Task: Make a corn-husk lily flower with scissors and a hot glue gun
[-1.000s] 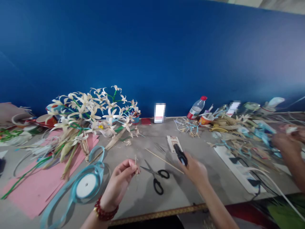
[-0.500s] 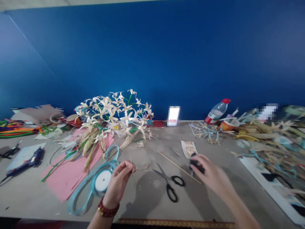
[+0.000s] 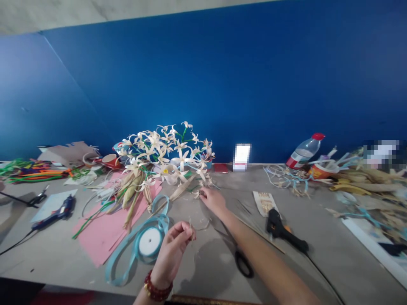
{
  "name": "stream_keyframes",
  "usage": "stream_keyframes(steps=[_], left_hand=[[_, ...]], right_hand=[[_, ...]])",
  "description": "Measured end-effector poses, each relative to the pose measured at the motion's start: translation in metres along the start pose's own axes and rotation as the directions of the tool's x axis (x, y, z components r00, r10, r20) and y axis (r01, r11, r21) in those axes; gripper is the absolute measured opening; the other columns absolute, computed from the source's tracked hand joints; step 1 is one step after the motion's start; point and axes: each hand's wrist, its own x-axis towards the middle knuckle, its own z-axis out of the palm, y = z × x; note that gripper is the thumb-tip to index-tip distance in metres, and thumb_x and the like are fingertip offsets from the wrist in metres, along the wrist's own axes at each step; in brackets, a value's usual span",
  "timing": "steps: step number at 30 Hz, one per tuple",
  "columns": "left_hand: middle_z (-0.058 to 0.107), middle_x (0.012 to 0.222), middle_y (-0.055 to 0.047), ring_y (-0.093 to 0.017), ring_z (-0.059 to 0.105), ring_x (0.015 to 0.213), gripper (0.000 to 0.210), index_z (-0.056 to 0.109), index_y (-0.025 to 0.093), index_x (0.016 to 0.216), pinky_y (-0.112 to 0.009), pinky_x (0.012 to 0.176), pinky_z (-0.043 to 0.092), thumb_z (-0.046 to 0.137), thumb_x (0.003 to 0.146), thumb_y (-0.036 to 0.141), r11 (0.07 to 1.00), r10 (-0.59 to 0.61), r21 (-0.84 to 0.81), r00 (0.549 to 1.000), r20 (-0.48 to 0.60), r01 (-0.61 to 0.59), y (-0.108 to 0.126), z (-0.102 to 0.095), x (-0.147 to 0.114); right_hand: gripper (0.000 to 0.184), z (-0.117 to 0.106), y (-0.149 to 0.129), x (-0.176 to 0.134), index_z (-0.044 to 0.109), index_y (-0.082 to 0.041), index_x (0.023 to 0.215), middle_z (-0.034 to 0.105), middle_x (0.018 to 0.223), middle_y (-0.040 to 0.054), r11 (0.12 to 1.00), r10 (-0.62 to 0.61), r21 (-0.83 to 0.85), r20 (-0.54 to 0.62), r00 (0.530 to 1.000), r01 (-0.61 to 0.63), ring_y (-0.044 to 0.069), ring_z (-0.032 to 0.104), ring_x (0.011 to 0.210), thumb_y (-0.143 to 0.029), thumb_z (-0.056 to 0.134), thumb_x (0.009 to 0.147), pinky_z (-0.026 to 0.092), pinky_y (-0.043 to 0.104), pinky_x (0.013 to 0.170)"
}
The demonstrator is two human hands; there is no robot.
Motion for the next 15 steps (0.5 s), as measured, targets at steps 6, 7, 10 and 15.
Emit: stream_keyframes(steps=[6, 7, 10, 15], left_hand=[[0.057, 0.070, -0.002, -0.016, 0.053, 0.074, 0.022, 0.061, 0.016, 0.070, -0.028, 0.074, 0.039, 0.077, 0.078, 0.028, 1.000, -0.013, -0.021, 1.000, -0.005, 0.013, -0.002, 0.001, 0.004], [0.058, 0.071, -0.002, -0.016, 0.053, 0.075, 0.022, 0.061, 0.016, 0.070, -0.028, 0.074, 0.039, 0.077, 0.078, 0.029, 1.000, -0.019, -0.022, 1.000, -0.010, 0.019, -0.002, 0.004, 0.005], [0.059, 0.070, -0.002, -0.015, 0.052, 0.073, 0.023, 0.062, 0.015, 0.069, -0.027, 0.074, 0.039, 0.077, 0.077, 0.030, 0.999, -0.038, -0.013, 0.999, -0.011, 0.038, -0.002, 0.013, 0.009], [0.060, 0.070, -0.002, -0.015, 0.052, 0.072, 0.020, 0.064, 0.015, 0.070, -0.027, 0.073, 0.038, 0.074, 0.079, 0.029, 0.993, -0.102, -0.046, 0.991, 0.084, 0.106, -0.006, 0.034, 0.013]], right_hand=[[0.011, -0.015, 0.002, -0.008, 0.066, -0.016, 0.089, 0.069, 0.089, 0.0030, 0.986, -0.005, 0.168, -0.033, 0.999, 0.011, 0.018, 0.065, 0.082, -0.027, 0.062, 0.092, 0.053, 0.034, 0.078], [0.010, -0.021, 0.002, -0.013, 0.066, -0.017, 0.084, 0.069, 0.083, 0.0021, 0.977, -0.008, 0.211, -0.041, 0.999, 0.017, 0.017, 0.064, 0.078, -0.025, 0.062, 0.090, 0.051, 0.032, 0.075], [0.011, -0.045, -0.004, -0.040, 0.064, -0.019, 0.082, 0.068, 0.076, 0.0004, 0.936, -0.028, 0.348, -0.056, 0.998, 0.046, 0.015, 0.062, 0.069, -0.028, 0.061, 0.086, 0.049, 0.026, 0.066], [0.022, -0.081, -0.025, -0.097, 0.062, -0.019, 0.087, 0.066, 0.074, 0.0000, 0.801, -0.024, 0.595, -0.080, 0.996, 0.067, 0.014, 0.062, 0.065, -0.040, 0.060, 0.087, 0.051, 0.025, 0.061]])
